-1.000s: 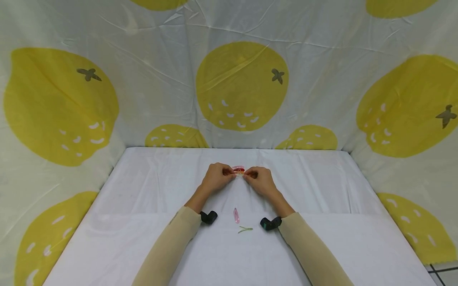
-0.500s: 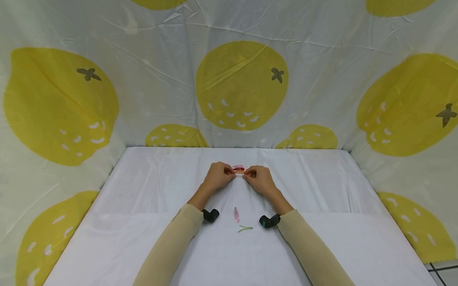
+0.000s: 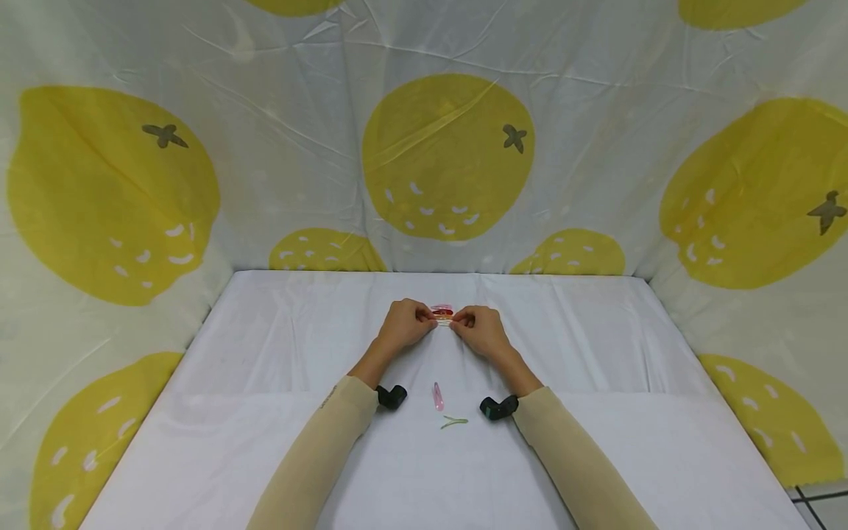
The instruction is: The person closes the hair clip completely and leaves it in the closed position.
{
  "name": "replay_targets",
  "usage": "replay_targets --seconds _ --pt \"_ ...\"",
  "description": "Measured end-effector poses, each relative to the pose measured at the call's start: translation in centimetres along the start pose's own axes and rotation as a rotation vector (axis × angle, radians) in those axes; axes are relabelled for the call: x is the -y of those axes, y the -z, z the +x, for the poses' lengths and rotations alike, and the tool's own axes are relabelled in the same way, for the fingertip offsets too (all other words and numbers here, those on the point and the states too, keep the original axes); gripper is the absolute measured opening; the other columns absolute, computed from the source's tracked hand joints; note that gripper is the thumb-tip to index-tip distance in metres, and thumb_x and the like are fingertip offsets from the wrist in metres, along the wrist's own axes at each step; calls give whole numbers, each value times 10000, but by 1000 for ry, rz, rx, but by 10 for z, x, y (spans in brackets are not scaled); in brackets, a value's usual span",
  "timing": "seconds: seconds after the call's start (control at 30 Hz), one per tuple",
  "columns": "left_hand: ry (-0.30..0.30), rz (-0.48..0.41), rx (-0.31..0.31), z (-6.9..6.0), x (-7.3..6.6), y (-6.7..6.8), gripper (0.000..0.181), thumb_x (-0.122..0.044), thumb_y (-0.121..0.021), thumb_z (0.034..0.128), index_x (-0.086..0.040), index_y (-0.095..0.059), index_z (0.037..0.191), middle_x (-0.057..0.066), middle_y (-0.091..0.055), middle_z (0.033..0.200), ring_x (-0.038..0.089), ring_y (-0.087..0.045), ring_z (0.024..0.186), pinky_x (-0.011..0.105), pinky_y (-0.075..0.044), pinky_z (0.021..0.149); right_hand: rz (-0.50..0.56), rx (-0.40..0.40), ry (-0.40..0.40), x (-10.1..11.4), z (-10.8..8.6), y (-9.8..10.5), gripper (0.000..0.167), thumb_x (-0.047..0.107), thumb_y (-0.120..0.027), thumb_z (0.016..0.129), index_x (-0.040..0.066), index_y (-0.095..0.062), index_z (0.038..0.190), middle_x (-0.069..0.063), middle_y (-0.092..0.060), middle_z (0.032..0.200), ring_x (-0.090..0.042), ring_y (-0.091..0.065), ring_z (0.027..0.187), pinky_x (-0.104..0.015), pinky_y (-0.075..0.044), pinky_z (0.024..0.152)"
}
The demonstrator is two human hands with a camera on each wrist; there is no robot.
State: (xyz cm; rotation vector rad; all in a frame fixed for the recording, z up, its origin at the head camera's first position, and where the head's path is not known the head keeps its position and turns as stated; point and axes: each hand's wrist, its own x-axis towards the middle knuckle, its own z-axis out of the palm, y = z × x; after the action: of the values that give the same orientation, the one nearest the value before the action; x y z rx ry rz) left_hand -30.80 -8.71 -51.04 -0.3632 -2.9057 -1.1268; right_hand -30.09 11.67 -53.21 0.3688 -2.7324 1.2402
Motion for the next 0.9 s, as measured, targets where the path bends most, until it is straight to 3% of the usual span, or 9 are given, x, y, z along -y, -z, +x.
replay_targets --seconds 0.6,0.9 --pt "13 -22 29 -6 -2 4 108 -205 -807 892 -108 -766 916 -3 -672 769 117 -582 713 243 -470 649 18 37 -18 -1 -2 3 133 164 -793 896 82 -776 999 -20 -688 816 -119 -568 728 -240 -454 656" --pt "8 -33 62 -13 0 7 164 -230 -806 893 -97 -773 984 0 -675 813 127 -588 757 254 -491 696 20 74 -13 -1 -7 9 168 160 -794 889 98 -761 1042 -18 -712 880 -131 -610 821 -265 -494 757"
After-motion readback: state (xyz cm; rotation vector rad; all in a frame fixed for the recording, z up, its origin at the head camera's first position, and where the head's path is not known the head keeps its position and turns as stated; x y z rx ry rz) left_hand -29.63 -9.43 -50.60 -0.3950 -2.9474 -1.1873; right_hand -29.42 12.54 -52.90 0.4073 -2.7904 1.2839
